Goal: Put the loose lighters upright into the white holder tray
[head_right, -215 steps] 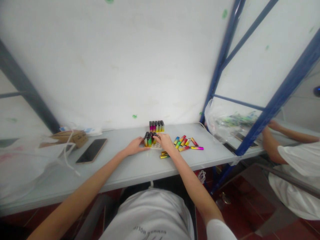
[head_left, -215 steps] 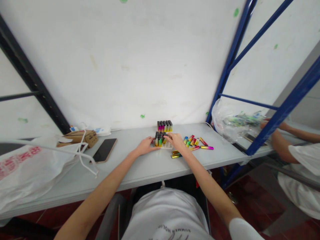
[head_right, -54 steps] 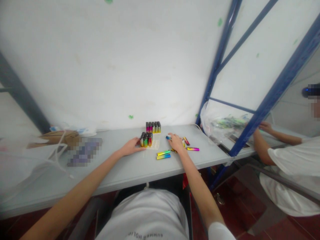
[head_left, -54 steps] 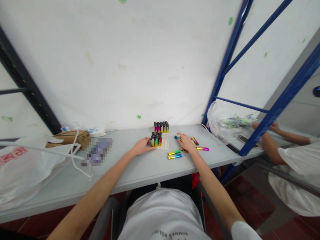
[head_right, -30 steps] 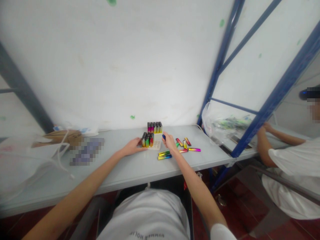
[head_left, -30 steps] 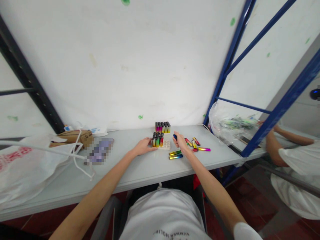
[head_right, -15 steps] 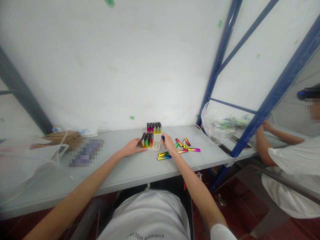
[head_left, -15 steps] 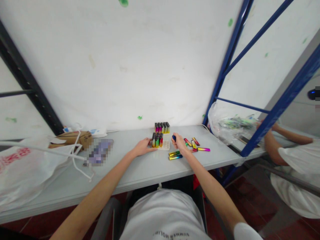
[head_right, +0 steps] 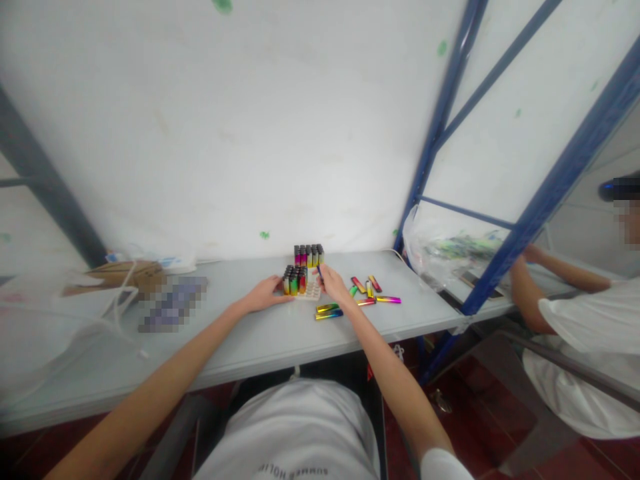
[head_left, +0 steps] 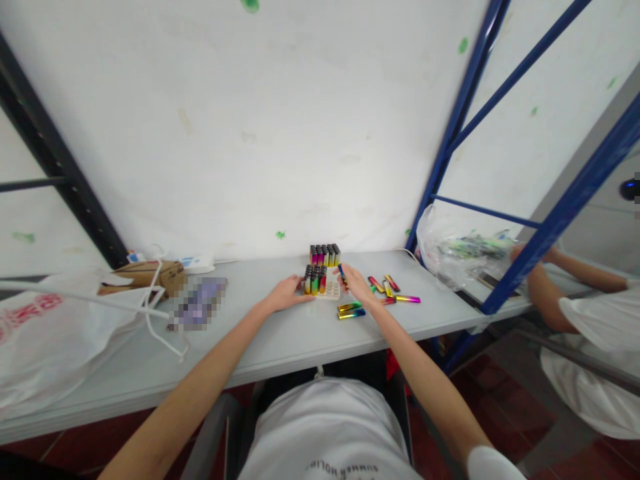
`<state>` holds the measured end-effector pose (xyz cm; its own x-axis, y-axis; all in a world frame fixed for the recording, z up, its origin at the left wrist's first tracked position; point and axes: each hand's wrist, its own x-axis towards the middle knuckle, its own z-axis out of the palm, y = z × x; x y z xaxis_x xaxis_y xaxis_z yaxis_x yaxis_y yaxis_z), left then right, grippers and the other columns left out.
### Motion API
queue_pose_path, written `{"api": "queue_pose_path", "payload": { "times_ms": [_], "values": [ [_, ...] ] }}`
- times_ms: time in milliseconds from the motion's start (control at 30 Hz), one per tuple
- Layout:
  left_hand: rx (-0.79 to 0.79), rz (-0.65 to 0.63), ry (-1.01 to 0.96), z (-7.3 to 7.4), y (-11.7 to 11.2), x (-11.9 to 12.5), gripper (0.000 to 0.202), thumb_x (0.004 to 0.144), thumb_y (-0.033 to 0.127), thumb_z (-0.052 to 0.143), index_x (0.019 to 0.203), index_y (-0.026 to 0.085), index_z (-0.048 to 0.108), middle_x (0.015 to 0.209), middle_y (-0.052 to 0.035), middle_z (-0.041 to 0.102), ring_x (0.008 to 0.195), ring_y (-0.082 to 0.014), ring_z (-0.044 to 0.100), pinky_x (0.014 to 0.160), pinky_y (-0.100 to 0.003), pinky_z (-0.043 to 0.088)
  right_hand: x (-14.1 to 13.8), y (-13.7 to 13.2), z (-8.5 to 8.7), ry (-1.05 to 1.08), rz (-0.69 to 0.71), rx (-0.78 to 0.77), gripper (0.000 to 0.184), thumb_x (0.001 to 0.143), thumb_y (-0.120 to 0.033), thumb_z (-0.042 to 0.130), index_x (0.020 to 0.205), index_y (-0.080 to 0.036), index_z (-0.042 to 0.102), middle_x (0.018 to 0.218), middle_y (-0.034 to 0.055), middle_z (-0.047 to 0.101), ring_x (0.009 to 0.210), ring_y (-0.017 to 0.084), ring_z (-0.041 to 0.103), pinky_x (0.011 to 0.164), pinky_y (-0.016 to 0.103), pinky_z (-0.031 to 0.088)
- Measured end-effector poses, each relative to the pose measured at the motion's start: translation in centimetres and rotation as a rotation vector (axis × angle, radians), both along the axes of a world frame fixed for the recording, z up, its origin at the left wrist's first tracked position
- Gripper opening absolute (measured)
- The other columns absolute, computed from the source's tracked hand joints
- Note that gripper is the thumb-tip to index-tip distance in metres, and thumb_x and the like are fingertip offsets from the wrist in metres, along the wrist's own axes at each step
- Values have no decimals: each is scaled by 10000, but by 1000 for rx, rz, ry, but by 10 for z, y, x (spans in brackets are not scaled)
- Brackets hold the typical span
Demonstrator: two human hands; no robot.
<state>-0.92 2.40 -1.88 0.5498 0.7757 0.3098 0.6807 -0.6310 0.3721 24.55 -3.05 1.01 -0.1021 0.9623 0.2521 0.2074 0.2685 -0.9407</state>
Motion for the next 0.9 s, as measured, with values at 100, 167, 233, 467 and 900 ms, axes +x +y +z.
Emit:
{"api": "queue_pose_path", "payload": {
  "times_ms": [100, 167, 233, 467, 900],
  "values": [
    [-2, 3, -12, 1, -1, 1, 599, 754, 720, 671, 947, 153, 671, 899, -92, 669, 785, -260, 627, 686, -333, 462, 2, -1, 4, -97, 36, 111, 423, 959, -587, 480, 1035, -192, 615, 801, -3, 596, 670, 138, 598, 631, 261, 517],
    [-6, 7, -20, 1, -1, 1, 599, 743, 725, 676, 933, 157, 675, 893, -90, 672, 782, -261, 629, 686, -334, 463, 3, -2, 6, -185, 56, 153, 371, 972, -516, 501, 1072, -184, 634, 859, 22, 637, 752, 159, 639, 697, 285, 547],
    [-7, 4, -26, 0, -1, 1, 605, 739, 730, 675, 932, 157, 676, 890, -90, 673, 779, -261, 630, 686, -334, 464, 3, -4, 7, -249, 68, 205, 335, 971, -455, 533, 1122, -181, 651, 953, 52, 677, 839, 172, 660, 771, 308, 560],
    [13, -6, -7, 0, -2, 1, 593, 764, 715, 655, 962, 157, 670, 906, -93, 673, 786, -259, 633, 684, -326, 456, -1, -3, 5, -258, 15, 261, 331, 883, -365, 680, 1154, -177, 701, 1071, 85, 724, 961, 188, 678, 839, 324, 566],
    [5, 1, 9, -1, -1, -1, 600, 780, 708, 649, 1011, 155, 667, 935, -95, 675, 820, -261, 640, 720, -326, 473, -20, -7, -18, -323, -63, 289, 220, 896, -395, 708, 968, -187, 702, 799, 40, 753, 729, 189, 718, 726, 302, 554]
  ]
}}
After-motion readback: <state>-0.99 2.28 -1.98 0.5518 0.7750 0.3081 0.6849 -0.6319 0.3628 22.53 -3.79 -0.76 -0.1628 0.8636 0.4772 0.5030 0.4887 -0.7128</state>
